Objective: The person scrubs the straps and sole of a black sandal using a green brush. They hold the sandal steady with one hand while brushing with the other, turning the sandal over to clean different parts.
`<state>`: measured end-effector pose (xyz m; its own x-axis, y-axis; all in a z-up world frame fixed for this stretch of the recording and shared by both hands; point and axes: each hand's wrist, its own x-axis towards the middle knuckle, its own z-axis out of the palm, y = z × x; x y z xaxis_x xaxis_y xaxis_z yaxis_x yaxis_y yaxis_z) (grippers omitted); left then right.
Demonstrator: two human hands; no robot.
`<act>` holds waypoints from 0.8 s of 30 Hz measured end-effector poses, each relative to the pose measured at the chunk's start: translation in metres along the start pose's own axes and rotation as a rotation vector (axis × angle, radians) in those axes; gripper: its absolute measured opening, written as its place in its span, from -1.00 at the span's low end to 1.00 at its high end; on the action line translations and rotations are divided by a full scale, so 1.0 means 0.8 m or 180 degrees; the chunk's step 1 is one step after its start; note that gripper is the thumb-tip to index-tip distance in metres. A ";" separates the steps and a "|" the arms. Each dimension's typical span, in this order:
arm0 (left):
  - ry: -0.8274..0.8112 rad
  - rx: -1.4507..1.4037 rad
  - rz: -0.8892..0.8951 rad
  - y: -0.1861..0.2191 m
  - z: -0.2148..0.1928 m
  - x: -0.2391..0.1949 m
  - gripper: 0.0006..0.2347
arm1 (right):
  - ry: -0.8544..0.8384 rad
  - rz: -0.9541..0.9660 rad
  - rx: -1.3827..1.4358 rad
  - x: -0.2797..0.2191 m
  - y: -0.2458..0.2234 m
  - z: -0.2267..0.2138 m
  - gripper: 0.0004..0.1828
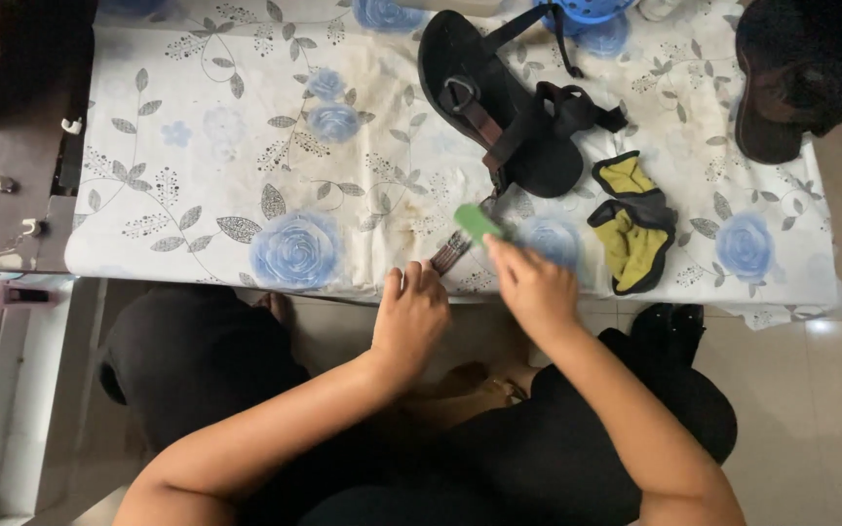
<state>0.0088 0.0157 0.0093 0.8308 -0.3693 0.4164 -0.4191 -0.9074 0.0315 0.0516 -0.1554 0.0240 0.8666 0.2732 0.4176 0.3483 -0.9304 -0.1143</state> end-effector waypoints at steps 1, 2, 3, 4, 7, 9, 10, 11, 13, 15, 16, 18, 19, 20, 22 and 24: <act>-0.0006 -0.0008 -0.0003 -0.001 -0.001 -0.001 -0.87 | -0.0010 0.0001 -0.0002 0.002 0.007 0.001 -0.81; 0.0036 -0.0054 0.0022 -0.003 -0.002 -0.003 -0.87 | 0.0030 0.0066 -0.0170 0.004 0.013 0.002 -0.78; 0.0096 -0.0098 0.0049 -0.005 -0.003 -0.002 -0.87 | 0.0085 0.0125 -0.0346 0.009 0.020 0.003 -0.75; 0.0109 -0.0103 0.0049 -0.009 -0.012 -0.004 -0.87 | 0.0091 0.0121 -0.0358 -0.004 0.001 -0.001 -0.75; 0.0268 -0.0107 0.0095 -0.020 -0.027 -0.005 -0.90 | -0.0156 -0.0117 0.0647 -0.025 -0.041 -0.017 -0.85; 0.0334 -0.0014 0.0110 -0.023 -0.026 -0.015 -0.90 | -0.0302 -0.0370 0.0254 -0.036 -0.057 -0.036 -0.75; 0.0334 -0.0001 0.0095 -0.028 -0.023 -0.019 -0.90 | -0.0302 -0.0387 0.0265 -0.024 -0.032 -0.021 -0.75; 0.0387 -0.0066 0.0122 -0.032 -0.021 -0.025 -0.90 | -0.0177 -0.0219 -0.0018 -0.017 -0.009 -0.007 -0.75; 0.0433 -0.0146 0.0155 -0.039 -0.021 -0.035 -0.88 | -0.0063 -0.0041 -0.0308 -0.011 0.012 0.008 -0.75; 0.0590 -0.0116 0.0192 -0.050 -0.026 -0.038 -0.86 | -0.0077 0.0040 -0.0251 -0.008 0.009 0.010 -0.75; 0.0603 -0.0118 0.0205 -0.054 -0.030 -0.038 -0.86 | -0.0063 0.0047 -0.0261 -0.019 -0.012 -0.003 -0.75; 0.0675 -0.0071 0.0260 -0.061 -0.036 -0.041 -0.91 | -0.0739 -0.0238 0.1056 -0.037 -0.056 -0.025 -0.70; 0.0666 -0.0053 0.0250 -0.062 -0.036 -0.041 -0.91 | -0.0741 -0.0250 0.1074 -0.031 -0.054 -0.029 -0.70; 0.0686 -0.0060 0.0251 -0.063 -0.034 -0.041 -0.93 | -0.0643 -0.0303 0.0760 -0.025 -0.051 -0.032 -0.70; 0.0682 -0.0075 0.0301 -0.066 -0.038 -0.039 -0.94 | -0.0534 -0.0302 0.0459 -0.011 -0.034 -0.030 -0.69; 0.0848 -0.0011 0.0278 -0.066 -0.047 -0.030 -0.95 | -0.0073 0.0026 -0.0429 0.009 0.001 -0.024 -0.75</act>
